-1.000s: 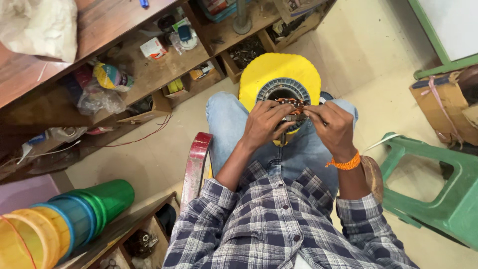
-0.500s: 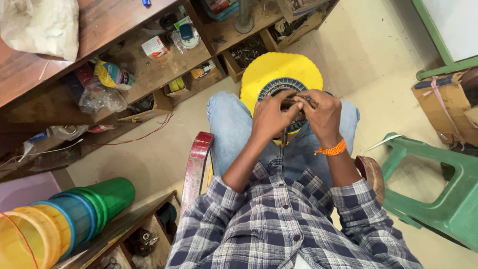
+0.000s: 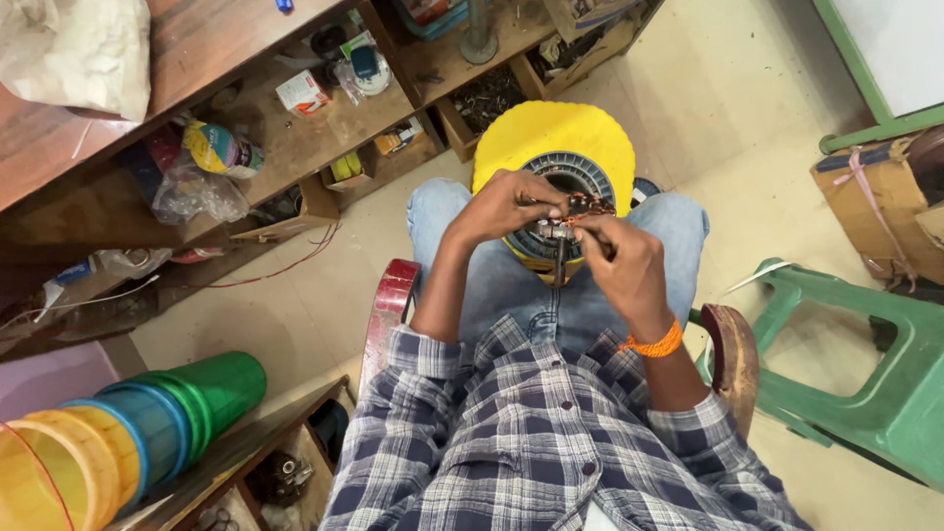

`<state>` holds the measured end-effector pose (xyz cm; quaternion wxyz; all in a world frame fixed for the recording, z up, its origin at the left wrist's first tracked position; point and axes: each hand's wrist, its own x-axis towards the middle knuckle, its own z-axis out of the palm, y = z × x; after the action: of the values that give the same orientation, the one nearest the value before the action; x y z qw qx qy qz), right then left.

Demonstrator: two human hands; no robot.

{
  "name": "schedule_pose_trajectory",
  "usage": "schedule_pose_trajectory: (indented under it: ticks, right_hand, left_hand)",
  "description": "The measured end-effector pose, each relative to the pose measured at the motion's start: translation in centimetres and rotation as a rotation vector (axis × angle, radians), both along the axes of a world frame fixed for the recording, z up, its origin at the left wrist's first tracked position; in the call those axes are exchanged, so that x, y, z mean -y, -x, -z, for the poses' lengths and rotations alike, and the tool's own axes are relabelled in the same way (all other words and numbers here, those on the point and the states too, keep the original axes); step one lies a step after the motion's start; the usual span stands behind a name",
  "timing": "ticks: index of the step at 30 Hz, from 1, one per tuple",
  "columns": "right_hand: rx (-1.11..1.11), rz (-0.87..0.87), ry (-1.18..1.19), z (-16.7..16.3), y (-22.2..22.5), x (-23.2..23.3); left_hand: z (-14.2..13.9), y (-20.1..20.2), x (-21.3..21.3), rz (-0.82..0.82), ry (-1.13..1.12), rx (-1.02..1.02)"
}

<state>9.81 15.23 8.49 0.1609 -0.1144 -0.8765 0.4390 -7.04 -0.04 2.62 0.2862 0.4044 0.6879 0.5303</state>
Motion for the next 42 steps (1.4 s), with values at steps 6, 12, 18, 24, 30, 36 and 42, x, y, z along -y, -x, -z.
schedule_pose_trajectory:
  ticks: [6,12,18,24,30,36,42]
  right_hand:
    - [0.175,0.136,-0.063,0.6,-1.3,1.8]
    - [-0.007,0.08,-0.03,5.1,-2.5,2.6]
    - [0.032,0.104,0.009,7.7,-4.9,0.4]
    - [-0.065,0.08,-0.083,4.6,-4.6,-4.3]
    - [-0.125,-0.07,-0.204,1.6,-1.6,-5.0]
    - [-0.188,-0.105,-0.181,2.1,3.2,-4.4]
    - [-0.175,-0.102,-0.134,2.3,4.4,-4.1]
  left_hand:
    - [-1.3,0.9,-0.5,0.097,-0.081,-0.272]
    - [-2.7,0.5,-0.6,0.091,0.006,-0.227]
    - [-4.2,-4.1,0.1,-0.052,0.111,-0.435]
    - [-2.4,-8.2,-0.3,-0.377,-0.023,-0.676]
    - [-0.5,-7.7,-0.1,-0.322,-0.032,-0.73]
    - [-1.9,-8.0,-0.5,-0.359,0.017,-0.679]
    - [-3.3,-8.5,-3.3,-0.546,0.335,-0.257]
